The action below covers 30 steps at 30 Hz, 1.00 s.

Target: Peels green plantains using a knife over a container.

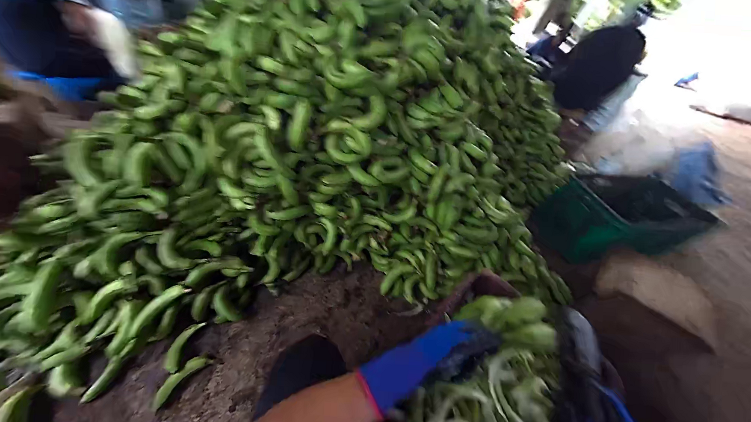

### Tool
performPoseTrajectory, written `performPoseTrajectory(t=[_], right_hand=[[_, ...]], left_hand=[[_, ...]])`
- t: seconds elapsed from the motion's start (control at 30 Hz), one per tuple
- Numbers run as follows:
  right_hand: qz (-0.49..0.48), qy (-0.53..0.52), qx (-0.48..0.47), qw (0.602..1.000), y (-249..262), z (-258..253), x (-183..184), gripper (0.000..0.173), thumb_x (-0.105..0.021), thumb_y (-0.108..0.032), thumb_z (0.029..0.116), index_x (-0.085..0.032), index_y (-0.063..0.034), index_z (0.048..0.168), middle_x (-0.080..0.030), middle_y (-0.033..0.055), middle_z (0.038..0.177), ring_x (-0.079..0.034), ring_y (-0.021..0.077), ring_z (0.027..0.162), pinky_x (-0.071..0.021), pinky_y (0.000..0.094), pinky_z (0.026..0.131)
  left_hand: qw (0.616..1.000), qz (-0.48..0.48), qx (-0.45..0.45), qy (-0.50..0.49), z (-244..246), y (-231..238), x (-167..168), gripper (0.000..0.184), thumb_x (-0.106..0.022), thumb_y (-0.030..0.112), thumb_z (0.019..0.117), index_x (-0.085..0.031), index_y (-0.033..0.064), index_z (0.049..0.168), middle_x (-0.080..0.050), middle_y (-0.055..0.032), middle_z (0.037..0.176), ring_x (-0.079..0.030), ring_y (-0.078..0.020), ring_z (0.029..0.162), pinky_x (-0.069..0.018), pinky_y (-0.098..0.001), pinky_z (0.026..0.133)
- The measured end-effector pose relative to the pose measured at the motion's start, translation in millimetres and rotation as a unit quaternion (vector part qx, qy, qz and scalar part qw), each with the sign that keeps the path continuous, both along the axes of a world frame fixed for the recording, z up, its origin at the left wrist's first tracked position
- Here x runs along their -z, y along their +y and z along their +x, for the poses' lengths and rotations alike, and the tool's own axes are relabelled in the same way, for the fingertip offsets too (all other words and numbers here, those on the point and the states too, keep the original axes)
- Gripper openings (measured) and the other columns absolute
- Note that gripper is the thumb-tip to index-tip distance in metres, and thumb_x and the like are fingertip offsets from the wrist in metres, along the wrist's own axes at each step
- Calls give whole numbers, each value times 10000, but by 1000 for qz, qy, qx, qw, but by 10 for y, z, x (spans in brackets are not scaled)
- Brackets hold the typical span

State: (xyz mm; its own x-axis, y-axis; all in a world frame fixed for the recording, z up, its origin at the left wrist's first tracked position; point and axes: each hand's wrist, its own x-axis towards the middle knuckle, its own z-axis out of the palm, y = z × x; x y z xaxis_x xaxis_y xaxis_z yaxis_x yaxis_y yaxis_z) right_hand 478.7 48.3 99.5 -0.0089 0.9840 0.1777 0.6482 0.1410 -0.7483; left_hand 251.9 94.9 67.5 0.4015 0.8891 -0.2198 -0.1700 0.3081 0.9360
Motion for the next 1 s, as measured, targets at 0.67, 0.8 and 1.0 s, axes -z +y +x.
performPoseTrajectory(t=[0.67,0.8,1.0], right_hand=[[105,139,-40,984,-42,73,270,479,-581,-277,978,-562,108,1262,-716,23,979,-678,5,820,-595,217,728],[-204,-17,-71,976,12,29,156,463,-553,-247,1028,-539,16,1409,-690,204,1135,-688,272,1000,-537,463,922],[42,123,-32,991,-143,95,221,482,-577,-273,969,-566,93,1282,-717,46,969,-687,42,791,-604,249,715]], left_hand=[[993,-68,61,-75,60,-46,97,308,-314,243,1119,-566,132,981,-513,97,622,-471,15,455,-426,-128,428],[990,-75,78,-88,51,-77,160,299,-299,247,1119,-552,130,1009,-506,89,647,-466,7,468,-428,-135,438],[994,-74,78,-24,8,-72,83,282,-349,241,1113,-568,124,979,-512,88,630,-476,7,467,-422,-133,427]])
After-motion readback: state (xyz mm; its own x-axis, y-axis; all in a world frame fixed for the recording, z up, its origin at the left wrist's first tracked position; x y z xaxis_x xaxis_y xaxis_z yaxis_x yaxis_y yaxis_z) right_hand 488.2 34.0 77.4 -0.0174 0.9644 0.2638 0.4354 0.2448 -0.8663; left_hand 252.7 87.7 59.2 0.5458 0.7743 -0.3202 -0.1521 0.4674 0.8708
